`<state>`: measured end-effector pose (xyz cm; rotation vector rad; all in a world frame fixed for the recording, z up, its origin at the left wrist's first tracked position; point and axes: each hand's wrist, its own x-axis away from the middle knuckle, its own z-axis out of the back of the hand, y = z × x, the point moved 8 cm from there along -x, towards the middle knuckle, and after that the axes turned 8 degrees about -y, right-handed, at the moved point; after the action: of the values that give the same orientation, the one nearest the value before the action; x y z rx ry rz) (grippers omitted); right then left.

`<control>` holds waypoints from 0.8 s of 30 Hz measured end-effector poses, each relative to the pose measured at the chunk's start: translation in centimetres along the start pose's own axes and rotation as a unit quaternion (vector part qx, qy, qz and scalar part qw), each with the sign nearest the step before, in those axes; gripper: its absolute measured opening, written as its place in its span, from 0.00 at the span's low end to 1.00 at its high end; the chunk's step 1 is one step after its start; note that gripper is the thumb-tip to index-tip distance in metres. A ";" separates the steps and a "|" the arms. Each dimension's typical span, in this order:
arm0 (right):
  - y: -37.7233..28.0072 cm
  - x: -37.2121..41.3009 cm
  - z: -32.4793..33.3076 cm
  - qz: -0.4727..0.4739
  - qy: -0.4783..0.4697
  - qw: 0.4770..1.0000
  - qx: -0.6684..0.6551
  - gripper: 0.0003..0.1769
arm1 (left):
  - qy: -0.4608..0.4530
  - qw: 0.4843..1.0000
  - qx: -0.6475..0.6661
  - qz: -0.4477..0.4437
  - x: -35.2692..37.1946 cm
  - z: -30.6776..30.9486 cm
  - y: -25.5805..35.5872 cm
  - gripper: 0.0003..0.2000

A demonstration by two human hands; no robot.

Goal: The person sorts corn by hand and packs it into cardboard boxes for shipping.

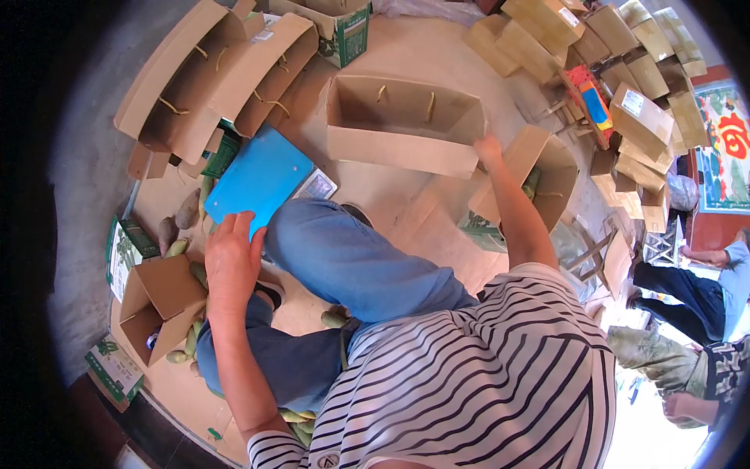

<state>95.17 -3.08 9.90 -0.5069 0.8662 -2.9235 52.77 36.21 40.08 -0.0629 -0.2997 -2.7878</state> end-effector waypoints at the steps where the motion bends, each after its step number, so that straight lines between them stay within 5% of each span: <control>1: -0.1 -0.3 0.4 -0.010 -0.006 1.000 -0.011 0.20 | -0.002 1.000 0.000 0.002 0.1 0.0 0.0 0.11; 6: -7.7 2.8 4.5 0.011 -0.030 0.998 0.062 0.16 | 0.032 0.999 0.008 0.016 1.0 1.1 -0.9 0.10; 8: -10.5 3.1 6.8 0.181 0.042 0.980 0.069 0.15 | 0.067 0.997 0.009 0.031 1.5 2.1 -1.6 0.10; 12: -18.7 4.4 7.3 0.200 -0.030 0.979 -0.038 0.15 | 0.152 0.986 0.026 0.062 2.6 4.4 -3.5 0.09; 20: -36.0 7.0 -6.9 0.354 -0.163 0.921 -0.015 0.16 | 0.206 0.976 0.064 -0.001 2.9 4.0 -1.9 0.08; 24: -42.2 11.2 -15.1 0.353 -0.192 0.914 0.050 0.19 | 0.186 0.982 0.033 -0.003 2.5 2.8 -2.4 0.08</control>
<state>81.57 38.77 24.04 -0.5806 0.6574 -2.1016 49.61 38.17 42.54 0.4686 -0.2968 -2.7189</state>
